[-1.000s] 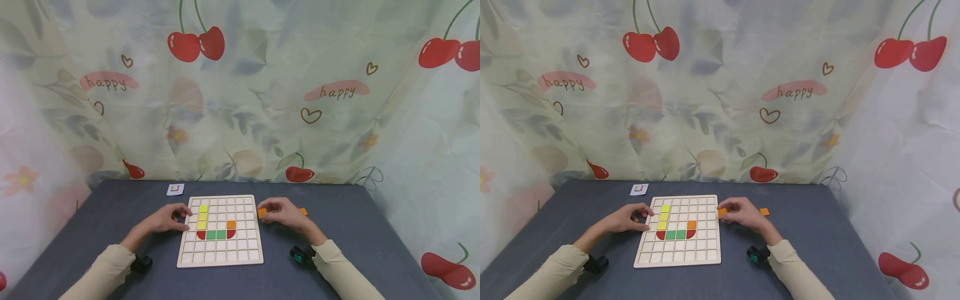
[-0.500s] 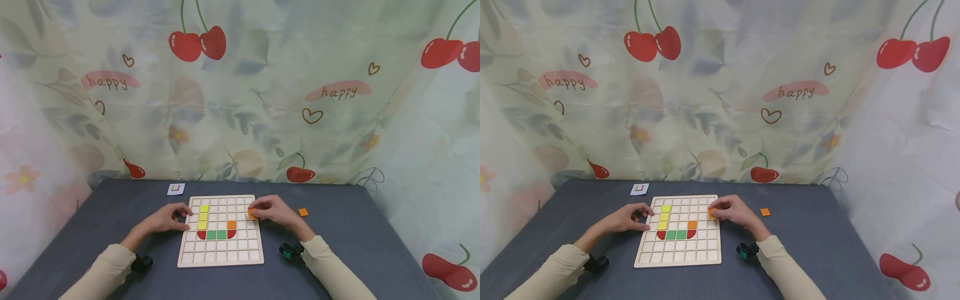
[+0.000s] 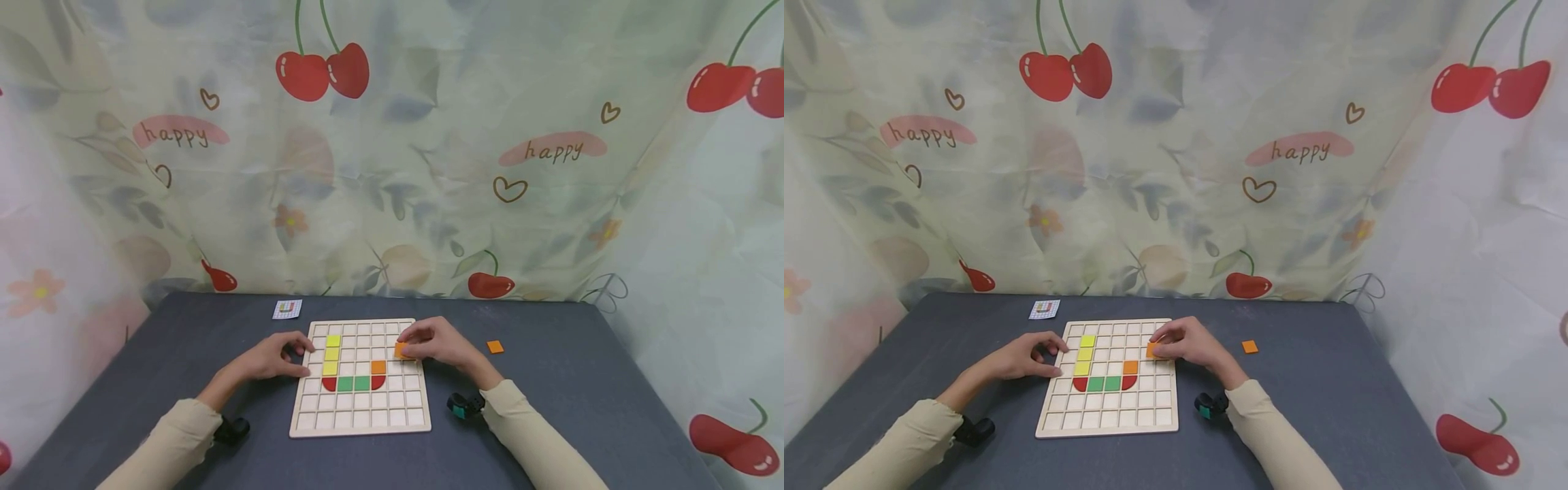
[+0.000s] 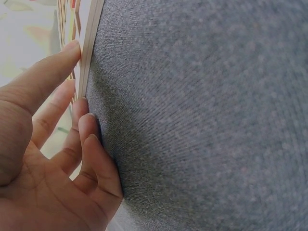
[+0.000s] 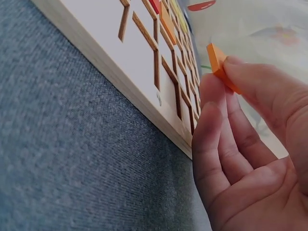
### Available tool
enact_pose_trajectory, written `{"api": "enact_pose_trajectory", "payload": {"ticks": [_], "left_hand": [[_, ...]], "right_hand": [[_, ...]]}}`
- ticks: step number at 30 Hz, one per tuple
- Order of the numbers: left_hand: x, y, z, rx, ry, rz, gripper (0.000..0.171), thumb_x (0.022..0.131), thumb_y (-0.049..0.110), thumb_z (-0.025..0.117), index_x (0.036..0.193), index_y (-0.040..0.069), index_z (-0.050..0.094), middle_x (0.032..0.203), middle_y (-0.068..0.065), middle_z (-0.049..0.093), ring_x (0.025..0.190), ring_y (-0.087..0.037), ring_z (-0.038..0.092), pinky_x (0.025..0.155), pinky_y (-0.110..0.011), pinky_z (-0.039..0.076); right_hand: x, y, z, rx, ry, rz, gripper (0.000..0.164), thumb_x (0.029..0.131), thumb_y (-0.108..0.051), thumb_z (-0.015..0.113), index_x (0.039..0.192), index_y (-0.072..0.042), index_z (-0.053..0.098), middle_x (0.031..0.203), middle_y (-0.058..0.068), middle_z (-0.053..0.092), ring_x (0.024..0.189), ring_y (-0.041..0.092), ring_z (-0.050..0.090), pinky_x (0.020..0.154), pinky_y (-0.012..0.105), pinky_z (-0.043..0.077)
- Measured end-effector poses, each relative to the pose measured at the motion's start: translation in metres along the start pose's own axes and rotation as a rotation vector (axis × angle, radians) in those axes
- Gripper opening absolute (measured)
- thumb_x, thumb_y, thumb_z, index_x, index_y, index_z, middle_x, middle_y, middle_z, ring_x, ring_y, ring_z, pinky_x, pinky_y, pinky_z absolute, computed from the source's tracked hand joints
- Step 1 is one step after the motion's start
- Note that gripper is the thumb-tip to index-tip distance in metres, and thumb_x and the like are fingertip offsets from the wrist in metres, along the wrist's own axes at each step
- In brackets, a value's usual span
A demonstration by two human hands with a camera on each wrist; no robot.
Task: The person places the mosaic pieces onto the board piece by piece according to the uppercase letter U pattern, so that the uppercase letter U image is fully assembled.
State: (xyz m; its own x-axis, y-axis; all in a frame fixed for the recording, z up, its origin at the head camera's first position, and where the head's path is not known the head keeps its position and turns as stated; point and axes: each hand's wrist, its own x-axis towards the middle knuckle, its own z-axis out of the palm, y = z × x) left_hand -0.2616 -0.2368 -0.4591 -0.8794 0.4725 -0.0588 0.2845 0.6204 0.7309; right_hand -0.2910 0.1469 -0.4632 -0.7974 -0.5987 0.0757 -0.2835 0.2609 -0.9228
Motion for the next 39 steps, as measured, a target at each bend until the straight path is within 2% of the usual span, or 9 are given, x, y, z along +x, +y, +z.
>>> {"api": "enact_pose_trajectory", "payload": {"ticks": [8, 14, 19, 29, 34, 39], "left_hand": [[0.000, -0.001, 0.000, 0.005, -0.002, 0.014, 0.036, 0.084, 0.016, 0.085, 0.114, 0.006, 0.067, 0.102, -0.007, 0.055, 0.091, -0.025, 0.051, 0.073, -0.033, 0.042], [-0.001, -0.001, 0.000, 0.012, -0.005, 0.016, 0.036, 0.085, 0.015, 0.085, 0.114, 0.005, 0.067, 0.101, -0.006, 0.055, 0.091, -0.025, 0.051, 0.073, -0.033, 0.042], [0.000, -0.001, 0.000, 0.006, -0.003, 0.018, 0.036, 0.085, 0.015, 0.085, 0.115, 0.005, 0.067, 0.101, -0.007, 0.056, 0.091, -0.025, 0.051, 0.074, -0.034, 0.042], [0.000, 0.000, 0.000, -0.014, -0.003, 0.003, 0.037, 0.085, 0.015, 0.085, 0.116, 0.006, 0.068, 0.103, -0.008, 0.056, 0.091, -0.026, 0.051, 0.074, -0.036, 0.041], [0.000, 0.000, -0.001, -0.013, -0.006, 0.018, 0.036, 0.085, 0.015, 0.085, 0.116, 0.006, 0.067, 0.103, -0.008, 0.056, 0.092, -0.026, 0.051, 0.075, -0.035, 0.042], [0.000, -0.001, -0.001, -0.010, -0.007, 0.028, 0.036, 0.085, 0.015, 0.085, 0.116, 0.005, 0.067, 0.102, -0.008, 0.056, 0.092, -0.026, 0.051, 0.075, -0.034, 0.043]], "right_hand": [[0.006, 0.004, 0.003, 0.011, -0.021, -0.027, 0.021, 0.090, -0.008, 0.079, 0.110, -0.002, 0.076, 0.098, 0.012, 0.074, 0.079, 0.033, 0.067, 0.067, 0.037, 0.055], [0.012, 0.004, 0.006, -0.015, -0.033, -0.048, 0.022, 0.090, -0.009, 0.079, 0.111, -0.001, 0.076, 0.103, 0.010, 0.073, 0.080, 0.026, 0.067, 0.067, 0.035, 0.054], [0.018, 0.002, 0.010, -0.049, -0.027, -0.049, 0.019, 0.090, -0.009, 0.079, 0.109, -0.003, 0.077, 0.103, 0.005, 0.074, 0.083, 0.021, 0.068, 0.072, 0.033, 0.054], [0.032, 0.002, 0.018, -0.110, -0.035, -0.090, 0.017, 0.091, -0.010, 0.078, 0.107, -0.004, 0.077, 0.100, 0.004, 0.074, 0.088, 0.020, 0.068, 0.079, 0.034, 0.053], [0.038, 0.003, 0.020, -0.094, -0.046, -0.055, 0.017, 0.091, -0.009, 0.078, 0.107, -0.004, 0.077, 0.094, 0.001, 0.074, 0.082, 0.020, 0.069, 0.072, 0.034, 0.055], [0.040, 0.002, 0.023, -0.050, -0.053, -0.017, 0.016, 0.091, -0.007, 0.078, 0.107, -0.003, 0.077, 0.089, 0.004, 0.074, 0.074, 0.026, 0.070, 0.067, 0.037, 0.057]]}}
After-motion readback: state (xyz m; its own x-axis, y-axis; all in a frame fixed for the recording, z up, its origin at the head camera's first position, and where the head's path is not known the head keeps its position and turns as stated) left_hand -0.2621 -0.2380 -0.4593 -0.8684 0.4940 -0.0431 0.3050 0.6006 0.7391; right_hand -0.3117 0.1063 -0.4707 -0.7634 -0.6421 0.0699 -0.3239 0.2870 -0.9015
